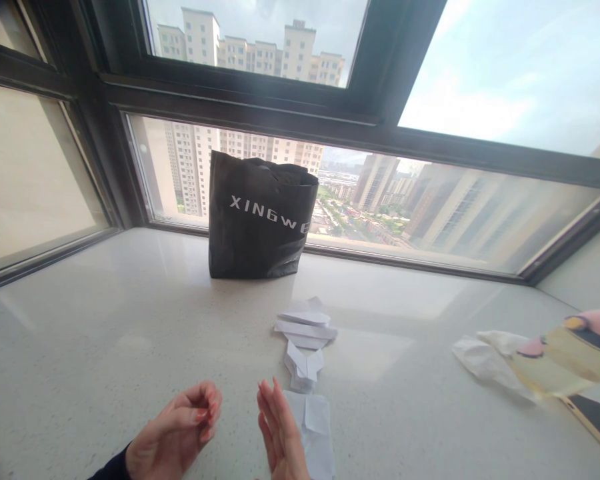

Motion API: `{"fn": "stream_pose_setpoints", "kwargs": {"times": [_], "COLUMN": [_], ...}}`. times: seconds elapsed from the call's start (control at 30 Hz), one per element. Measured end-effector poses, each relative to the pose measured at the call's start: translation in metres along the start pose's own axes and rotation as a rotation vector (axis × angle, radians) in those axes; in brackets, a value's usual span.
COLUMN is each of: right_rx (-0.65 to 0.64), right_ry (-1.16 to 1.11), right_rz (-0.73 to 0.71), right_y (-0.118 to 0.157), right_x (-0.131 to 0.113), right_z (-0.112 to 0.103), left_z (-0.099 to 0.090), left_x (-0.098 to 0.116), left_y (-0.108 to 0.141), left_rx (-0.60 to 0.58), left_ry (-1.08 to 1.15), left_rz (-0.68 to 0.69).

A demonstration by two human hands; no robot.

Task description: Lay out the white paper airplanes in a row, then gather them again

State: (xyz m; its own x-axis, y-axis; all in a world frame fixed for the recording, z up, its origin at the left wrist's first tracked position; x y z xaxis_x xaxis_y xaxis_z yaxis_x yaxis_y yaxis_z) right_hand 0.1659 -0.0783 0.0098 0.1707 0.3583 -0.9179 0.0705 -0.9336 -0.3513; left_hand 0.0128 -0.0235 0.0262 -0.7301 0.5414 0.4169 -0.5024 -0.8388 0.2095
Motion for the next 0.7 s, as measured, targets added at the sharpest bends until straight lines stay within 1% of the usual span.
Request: {"fn": "stream_pose_setpoints", "kwargs": {"times": [0.1,0.17,0.33,0.53,0.7], "right_rx": [-0.100,-0.139,-0.237,-0.252,-0.252], "right_ry": [0.001,0.007,-0.054,-0.139,-0.168], "right_rz": [0.064,0.096,0.099,0.070,0.087], "right_y": [0.000,0.000,0.000,-0.001,-0.001], "right_x": [0.003,0.004,0.009,0.017,0.016], "right_z": [-0.002,-0.003,-0.007,-0.004,-0.001], "left_z": [0.001,0.002,0.004,0.005,0.004], "left_x": [-0.001,-0.002,-0.003,-0.002,-0.002], "left_y": [-0.001,0.000,0.003,0.003,0.000], "left_rx": [-0.047,-0.061,-0.071,-0.086,-0.085], "left_ry": [0.088,0.142,0.192,0.218,0.207], "left_rz": [-0.025,-0.050,-0.088,-0.102,-0.111]}}
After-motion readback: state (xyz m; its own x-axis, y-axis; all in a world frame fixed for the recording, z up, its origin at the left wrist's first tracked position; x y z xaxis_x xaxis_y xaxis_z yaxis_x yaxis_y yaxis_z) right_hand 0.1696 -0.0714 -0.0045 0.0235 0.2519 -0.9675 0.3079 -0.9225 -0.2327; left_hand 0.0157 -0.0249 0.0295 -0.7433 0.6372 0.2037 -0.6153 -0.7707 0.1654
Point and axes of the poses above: each hand's wrist, its own y-axis away from the middle knuckle, its own z-axis out of the palm, x = y × z, the point moved 2 cm from there along -y, towards the middle knuckle, and after that the axes turned 12 degrees about y, right-handed, at the moved point
